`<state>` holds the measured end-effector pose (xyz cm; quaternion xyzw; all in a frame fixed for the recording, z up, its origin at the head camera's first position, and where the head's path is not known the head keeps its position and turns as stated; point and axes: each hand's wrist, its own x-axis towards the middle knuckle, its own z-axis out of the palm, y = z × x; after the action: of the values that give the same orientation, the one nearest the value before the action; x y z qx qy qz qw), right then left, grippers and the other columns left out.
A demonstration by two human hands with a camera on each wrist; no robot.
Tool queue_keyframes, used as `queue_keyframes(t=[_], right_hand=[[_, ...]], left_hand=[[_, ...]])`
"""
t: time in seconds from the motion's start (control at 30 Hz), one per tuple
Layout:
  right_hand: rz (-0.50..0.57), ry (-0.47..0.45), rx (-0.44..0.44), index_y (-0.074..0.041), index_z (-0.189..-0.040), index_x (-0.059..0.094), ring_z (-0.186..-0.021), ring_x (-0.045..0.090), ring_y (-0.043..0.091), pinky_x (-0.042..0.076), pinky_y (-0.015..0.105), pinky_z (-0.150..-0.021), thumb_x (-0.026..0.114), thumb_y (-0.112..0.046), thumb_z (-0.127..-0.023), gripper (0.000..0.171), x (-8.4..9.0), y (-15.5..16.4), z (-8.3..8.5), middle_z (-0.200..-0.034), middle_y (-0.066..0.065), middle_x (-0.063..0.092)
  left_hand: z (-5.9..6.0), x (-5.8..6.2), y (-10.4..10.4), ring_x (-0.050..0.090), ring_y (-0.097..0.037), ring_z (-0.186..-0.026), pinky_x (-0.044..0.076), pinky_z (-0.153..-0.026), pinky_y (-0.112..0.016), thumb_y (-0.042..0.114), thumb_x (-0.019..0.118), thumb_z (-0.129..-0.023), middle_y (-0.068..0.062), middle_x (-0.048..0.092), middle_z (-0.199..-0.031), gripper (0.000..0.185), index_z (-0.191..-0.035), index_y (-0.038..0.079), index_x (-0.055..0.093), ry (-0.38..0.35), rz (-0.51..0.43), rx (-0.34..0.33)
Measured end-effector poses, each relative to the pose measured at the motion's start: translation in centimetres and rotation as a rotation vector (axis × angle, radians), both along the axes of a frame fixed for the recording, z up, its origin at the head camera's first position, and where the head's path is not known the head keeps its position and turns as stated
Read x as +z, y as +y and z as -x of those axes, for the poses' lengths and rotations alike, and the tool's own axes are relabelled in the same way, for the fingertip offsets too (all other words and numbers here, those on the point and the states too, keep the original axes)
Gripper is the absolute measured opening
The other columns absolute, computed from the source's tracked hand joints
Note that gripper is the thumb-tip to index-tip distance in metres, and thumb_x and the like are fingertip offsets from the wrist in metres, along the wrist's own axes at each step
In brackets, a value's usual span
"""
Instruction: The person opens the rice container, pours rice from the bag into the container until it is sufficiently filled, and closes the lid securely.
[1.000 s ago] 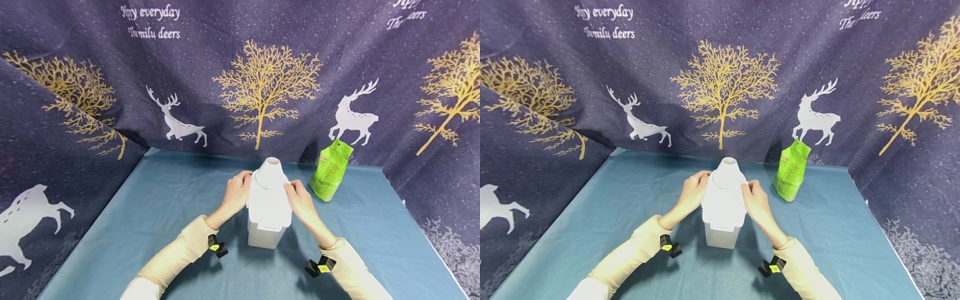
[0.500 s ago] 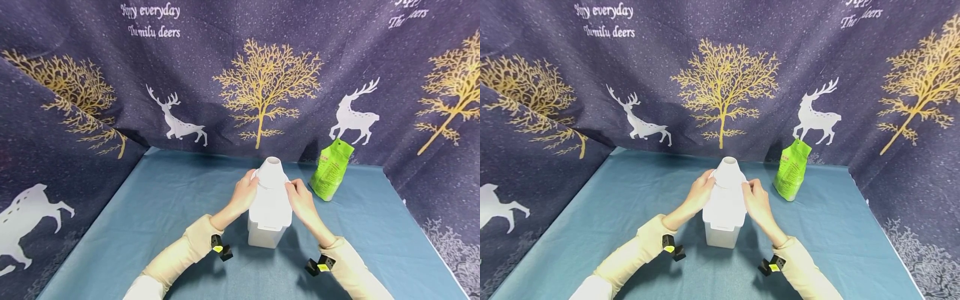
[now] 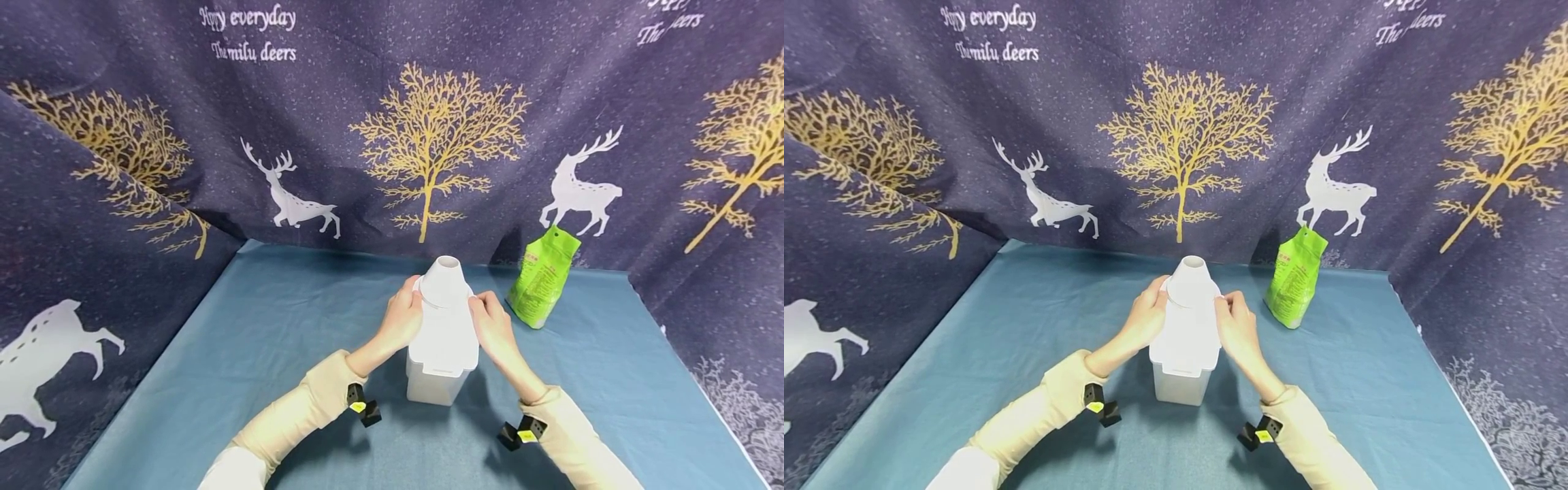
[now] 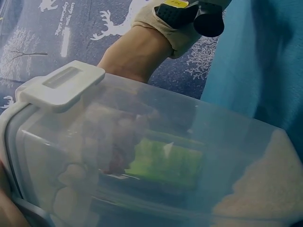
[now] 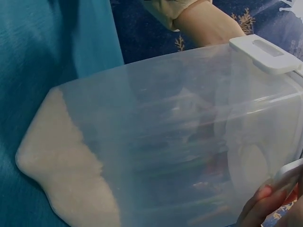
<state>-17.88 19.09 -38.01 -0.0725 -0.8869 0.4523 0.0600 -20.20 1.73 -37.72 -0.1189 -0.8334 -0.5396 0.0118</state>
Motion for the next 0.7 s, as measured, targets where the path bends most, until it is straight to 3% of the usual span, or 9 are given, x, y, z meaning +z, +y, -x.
queue_keyframes(t=[0.1,0.33,0.5,0.7], right_hand=[[0.043,-0.032,0.004,-0.006,-0.111,0.054,-0.098,0.056,0.028,0.044,0.035,-0.079,0.034,-0.034,-0.100,0.036,0.0,0.0,0.1,-0.108,0.016,0.060],[0.195,-0.107,-0.003,-0.007,-0.105,0.053,-0.068,0.052,0.017,0.046,0.030,-0.054,0.034,-0.034,-0.099,0.033,-0.1,0.0,0.5,-0.092,0.012,0.053],[0.220,-0.093,-0.012,-0.006,-0.098,0.051,-0.069,0.050,0.018,0.044,0.029,-0.059,0.030,-0.035,-0.101,0.036,-0.3,0.1,1.0,-0.085,0.009,0.050],[0.185,-0.047,-0.013,-0.005,-0.098,0.053,-0.079,0.049,0.020,0.042,0.029,-0.066,0.026,-0.032,-0.102,0.038,-0.8,0.1,1.4,-0.094,0.013,0.053]], left_hand=[[-0.1,0.1,0.0,0.043,-0.035,-0.135,0.035,-0.111,-0.048,0.013,0.031,-0.102,-0.023,0.049,-0.142,0.045,-0.144,-0.002,0.038,-0.002,-0.002,0.003],[-0.2,0.0,0.1,0.043,-0.035,-0.135,0.035,-0.111,-0.049,0.012,0.032,-0.102,-0.022,0.049,-0.142,0.044,-0.143,-0.001,0.040,-0.010,-0.016,0.016],[-0.3,0.1,0.1,0.042,-0.034,-0.136,0.034,-0.112,-0.048,0.012,0.031,-0.102,-0.022,0.049,-0.143,0.044,-0.144,0.000,0.039,-0.022,-0.024,0.019],[-0.5,0.3,0.3,0.044,-0.035,-0.134,0.036,-0.110,-0.048,0.011,0.030,-0.102,-0.023,0.050,-0.141,0.044,-0.143,-0.001,0.039,-0.028,-0.005,0.027]])
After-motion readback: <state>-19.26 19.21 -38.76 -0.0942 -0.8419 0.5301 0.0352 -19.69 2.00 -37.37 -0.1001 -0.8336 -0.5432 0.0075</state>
